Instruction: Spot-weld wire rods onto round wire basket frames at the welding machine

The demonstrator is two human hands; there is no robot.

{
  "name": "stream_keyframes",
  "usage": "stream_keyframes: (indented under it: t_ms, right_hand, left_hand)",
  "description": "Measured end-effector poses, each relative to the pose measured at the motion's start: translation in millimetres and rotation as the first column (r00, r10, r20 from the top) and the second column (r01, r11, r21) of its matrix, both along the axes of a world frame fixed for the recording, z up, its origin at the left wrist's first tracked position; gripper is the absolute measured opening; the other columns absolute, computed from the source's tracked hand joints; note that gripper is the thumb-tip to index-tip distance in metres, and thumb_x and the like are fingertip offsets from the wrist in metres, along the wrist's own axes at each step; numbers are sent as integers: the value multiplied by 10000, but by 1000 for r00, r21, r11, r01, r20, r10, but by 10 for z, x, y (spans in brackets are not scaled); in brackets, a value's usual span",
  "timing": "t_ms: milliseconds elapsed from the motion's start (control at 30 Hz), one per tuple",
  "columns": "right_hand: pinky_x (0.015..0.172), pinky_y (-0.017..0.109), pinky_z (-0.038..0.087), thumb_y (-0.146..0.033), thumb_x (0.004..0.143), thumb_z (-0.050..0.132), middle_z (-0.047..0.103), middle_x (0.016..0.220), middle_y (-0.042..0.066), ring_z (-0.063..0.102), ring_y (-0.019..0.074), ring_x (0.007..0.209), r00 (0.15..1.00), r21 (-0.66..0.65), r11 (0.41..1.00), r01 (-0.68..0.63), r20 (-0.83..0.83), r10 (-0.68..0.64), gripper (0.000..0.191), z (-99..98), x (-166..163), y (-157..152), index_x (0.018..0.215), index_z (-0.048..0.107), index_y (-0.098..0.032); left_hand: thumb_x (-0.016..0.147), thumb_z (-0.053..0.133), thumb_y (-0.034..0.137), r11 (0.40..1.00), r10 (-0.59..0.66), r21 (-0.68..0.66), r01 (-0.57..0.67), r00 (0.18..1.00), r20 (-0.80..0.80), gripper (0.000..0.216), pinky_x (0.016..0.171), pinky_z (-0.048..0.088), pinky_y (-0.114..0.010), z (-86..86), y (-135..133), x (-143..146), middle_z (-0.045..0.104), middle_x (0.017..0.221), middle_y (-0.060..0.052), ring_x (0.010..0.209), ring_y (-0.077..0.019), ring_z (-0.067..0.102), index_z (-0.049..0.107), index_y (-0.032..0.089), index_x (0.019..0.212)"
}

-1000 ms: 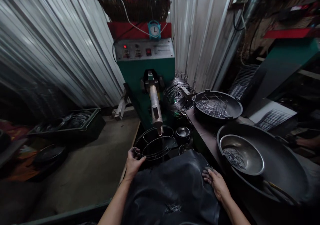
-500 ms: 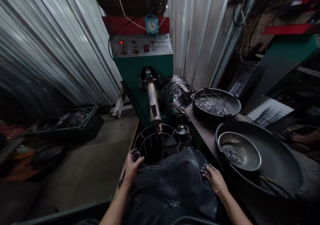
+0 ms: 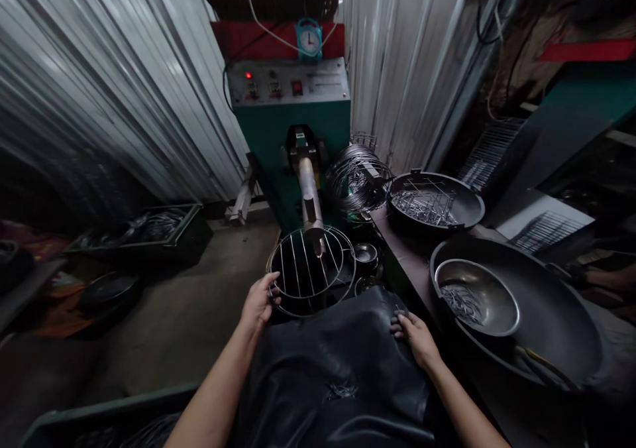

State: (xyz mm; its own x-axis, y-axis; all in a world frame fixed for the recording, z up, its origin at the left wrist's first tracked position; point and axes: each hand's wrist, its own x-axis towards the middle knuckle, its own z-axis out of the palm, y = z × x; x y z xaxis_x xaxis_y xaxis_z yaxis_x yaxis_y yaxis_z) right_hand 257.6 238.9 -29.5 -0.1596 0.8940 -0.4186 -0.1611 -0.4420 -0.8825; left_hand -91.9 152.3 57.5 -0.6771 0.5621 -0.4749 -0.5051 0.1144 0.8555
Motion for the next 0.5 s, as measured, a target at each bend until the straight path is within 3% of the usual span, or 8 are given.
stream_keyframes:
  t_ms: [133, 200, 367, 433, 500]
  right_hand:
    - [407, 195, 451, -279, 606, 727, 629, 582, 26, 598, 127, 479, 984, 43, 987, -153, 101, 148, 234, 38, -51, 54, 719, 611, -110]
    - [403, 197, 438, -292, 595, 738, 616, 561, 24, 578, 118, 457, 985, 42, 987, -153, 91, 149, 244, 148, -105, 120, 689, 604, -111]
    - [500, 211, 465, -393, 631, 722, 652, 691, 15, 609, 121, 563, 981, 258, 966, 6, -189, 44, 340, 715, -613, 286, 850, 610, -158]
    - [564, 238, 491, -423, 666, 688, 665, 758, 15, 627, 130, 611, 963, 355, 935, -5, -252, 101, 338, 930, -923, 289, 888, 602, -183]
    - [589, 245, 497, -422, 697, 654, 667, 788, 16, 634, 132, 637, 950, 445, 888, -114, -211, 228, 290, 1055, -1203, 256, 860, 611, -186]
  left_hand:
    - [480, 710, 316, 1000, 6, -3, -6, 999, 42, 337, 335, 247, -165, 43, 102, -126, 447, 538, 65, 406, -61, 414, 488, 158, 677]
    - [482, 712, 314, 1000, 14, -4, -14, 999, 34, 330, 332, 231, -162, 70, 146, -175, 440, 519, 67, 395, -59, 403, 481, 160, 661]
    - [477, 713, 304, 1000, 27, 2, -27, 999, 34, 338, 328, 186, -162, 159, 265, -231, 357, 456, 99, 341, -35, 299, 434, 177, 619]
    - [470, 714, 306, 999, 27, 18, -27, 999, 41, 352, 329, 170, -164, 177, 303, -242, 329, 445, 109, 331, -27, 259, 420, 183, 618]
    - [465, 719, 319, 999, 10, 38, -11, 999, 42, 371, 334, 165, -165, 175, 329, -263, 314, 444, 115, 328, -22, 243, 410, 185, 622]
